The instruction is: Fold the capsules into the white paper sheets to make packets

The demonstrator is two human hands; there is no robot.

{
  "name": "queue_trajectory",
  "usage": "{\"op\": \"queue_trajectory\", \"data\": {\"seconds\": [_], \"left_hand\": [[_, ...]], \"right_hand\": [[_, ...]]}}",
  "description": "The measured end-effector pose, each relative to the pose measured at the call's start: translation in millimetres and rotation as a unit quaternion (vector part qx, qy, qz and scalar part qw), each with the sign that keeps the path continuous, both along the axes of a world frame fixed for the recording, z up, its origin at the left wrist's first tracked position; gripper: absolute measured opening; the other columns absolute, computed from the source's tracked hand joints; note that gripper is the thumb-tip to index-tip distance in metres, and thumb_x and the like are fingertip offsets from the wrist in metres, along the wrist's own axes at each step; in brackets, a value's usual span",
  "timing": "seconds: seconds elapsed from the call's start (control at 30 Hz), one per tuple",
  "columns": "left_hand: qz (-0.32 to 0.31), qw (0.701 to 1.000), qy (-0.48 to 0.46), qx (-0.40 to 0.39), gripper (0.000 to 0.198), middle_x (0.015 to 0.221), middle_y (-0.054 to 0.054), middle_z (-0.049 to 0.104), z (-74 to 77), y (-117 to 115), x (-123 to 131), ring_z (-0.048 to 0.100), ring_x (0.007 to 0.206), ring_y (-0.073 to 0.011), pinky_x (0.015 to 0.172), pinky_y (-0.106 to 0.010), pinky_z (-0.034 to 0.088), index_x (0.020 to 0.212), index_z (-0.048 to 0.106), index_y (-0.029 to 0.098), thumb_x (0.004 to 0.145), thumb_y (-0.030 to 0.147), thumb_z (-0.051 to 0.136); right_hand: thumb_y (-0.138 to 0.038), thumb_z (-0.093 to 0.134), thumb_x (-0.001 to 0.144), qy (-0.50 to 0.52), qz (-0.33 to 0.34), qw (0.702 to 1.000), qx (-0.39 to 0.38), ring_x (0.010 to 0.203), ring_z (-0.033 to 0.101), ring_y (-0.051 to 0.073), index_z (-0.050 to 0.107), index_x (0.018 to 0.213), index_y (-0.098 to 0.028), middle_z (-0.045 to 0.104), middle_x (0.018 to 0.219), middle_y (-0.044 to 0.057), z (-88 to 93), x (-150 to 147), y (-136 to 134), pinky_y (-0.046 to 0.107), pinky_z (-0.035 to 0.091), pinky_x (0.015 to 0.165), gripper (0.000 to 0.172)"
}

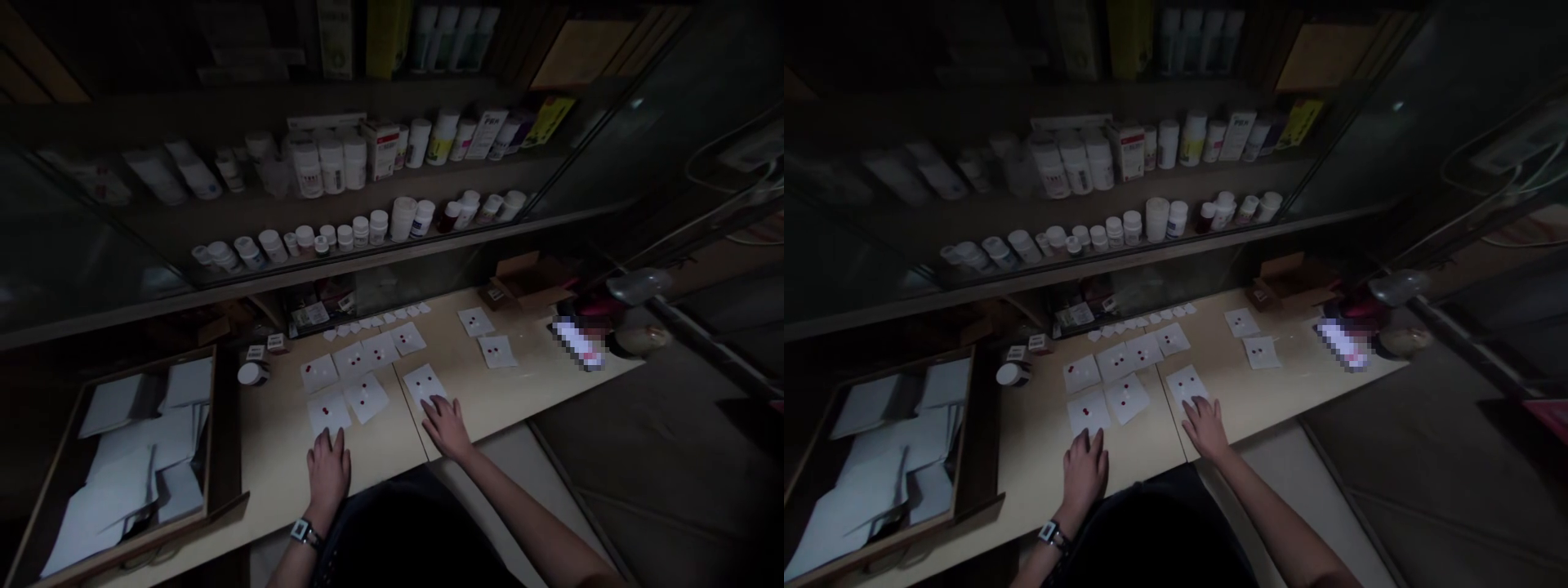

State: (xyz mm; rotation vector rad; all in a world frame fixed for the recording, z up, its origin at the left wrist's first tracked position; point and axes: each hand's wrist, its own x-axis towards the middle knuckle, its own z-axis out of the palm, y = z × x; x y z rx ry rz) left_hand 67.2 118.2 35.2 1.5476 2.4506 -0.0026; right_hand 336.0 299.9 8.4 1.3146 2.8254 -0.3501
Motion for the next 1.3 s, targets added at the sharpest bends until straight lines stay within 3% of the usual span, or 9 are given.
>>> {"op": "queue_trajectory", "data": {"seconds": [0.17,0.33,0.47,0.6,0.67,0.87,1.07,1.2,1.3], "left_hand": [[-0.002,1.000,0.013,0.013,0.044,0.133,-0.017,0.048,-0.9,2,2,0.042,0.123,-0.0292,0.097,-0.045,0.037,0.136,0.051,0.019,0.092,0.022,0.045],[0.015,1.000,0.020,0.006,0.042,0.133,-0.017,0.048,0.1,6,6,0.042,0.123,-0.0295,0.097,-0.045,0.037,0.134,0.052,0.019,0.092,0.021,0.045],[0.027,1.000,0.016,0.002,0.041,0.133,-0.017,0.048,2.7,8,9,0.043,0.123,-0.0297,0.097,-0.045,0.038,0.133,0.053,0.018,0.093,0.021,0.044],[0.033,0.999,0.018,0.000,0.041,0.133,-0.018,0.047,5.3,10,12,0.042,0.124,-0.0297,0.097,-0.044,0.037,0.133,0.054,0.017,0.093,0.021,0.045],[0.033,0.999,0.027,-0.002,0.041,0.133,-0.018,0.047,5.7,11,13,0.042,0.123,-0.0295,0.098,-0.044,0.037,0.133,0.053,0.017,0.093,0.021,0.045],[0.043,0.999,0.030,-0.008,0.041,0.133,-0.018,0.048,4.2,12,17,0.042,0.124,-0.0293,0.097,-0.045,0.038,0.133,0.053,0.017,0.094,0.022,0.043],[0.053,0.998,0.022,-0.011,0.043,0.136,-0.017,0.046,2.8,10,19,0.040,0.127,-0.0291,0.099,-0.046,0.036,0.136,0.051,0.019,0.094,0.021,0.042],[0.056,0.998,0.014,-0.006,0.043,0.137,-0.018,0.046,2.1,9,18,0.040,0.127,-0.0303,0.099,-0.047,0.036,0.136,0.051,0.018,0.093,0.021,0.043],[0.053,0.999,0.011,0.001,0.043,0.137,-0.018,0.047,1.3,8,17,0.040,0.126,-0.0302,0.099,-0.047,0.036,0.136,0.052,0.018,0.093,0.021,0.043]], "right_hand": [[-0.036,0.040,0.097,0.027,0.016,0.999,-0.038,0.125,0.043,0.028,0.056,0.131,-0.022,0.056,0.128,0.015,11.3,-57,-1,0.056,0.014,0.111,0.040],[-0.035,0.041,0.097,0.048,0.040,0.997,-0.048,0.122,0.046,0.028,0.056,0.131,-0.022,0.058,0.126,0.014,9.2,-73,1,0.057,0.012,0.111,0.039],[-0.032,0.036,0.097,0.043,0.025,0.999,-0.012,0.120,0.046,0.028,0.054,0.132,-0.022,0.059,0.127,0.013,9.0,-44,41,0.055,0.014,0.111,0.041],[-0.029,0.035,0.095,-0.034,-0.137,0.988,0.061,0.126,0.040,0.031,0.050,0.135,-0.015,0.051,0.138,0.018,11.0,7,121,0.059,0.020,0.107,0.045],[-0.031,0.035,0.095,-0.058,-0.176,0.979,0.080,0.128,0.036,0.032,0.047,0.136,-0.014,0.047,0.141,0.019,11.5,30,158,0.061,0.018,0.107,0.046],[-0.035,0.031,0.097,-0.095,-0.188,0.976,0.054,0.128,0.034,0.032,0.051,0.131,-0.015,0.051,0.136,0.018,13.8,50,212,0.063,0.019,0.105,0.044],[-0.036,0.030,0.099,-0.100,-0.141,0.983,0.059,0.123,0.038,0.032,0.055,0.123,-0.016,0.057,0.125,0.015,13.5,35,194,0.064,0.022,0.103,0.040],[-0.037,0.027,0.100,-0.078,-0.077,0.992,0.064,0.126,0.035,0.034,0.053,0.128,-0.015,0.055,0.130,0.015,8.9,21,153,0.065,0.018,0.105,0.044],[-0.034,0.031,0.099,-0.069,-0.078,0.993,0.054,0.127,0.036,0.033,0.054,0.128,-0.018,0.055,0.132,0.015,5.5,12,116,0.067,0.016,0.106,0.040]]}}
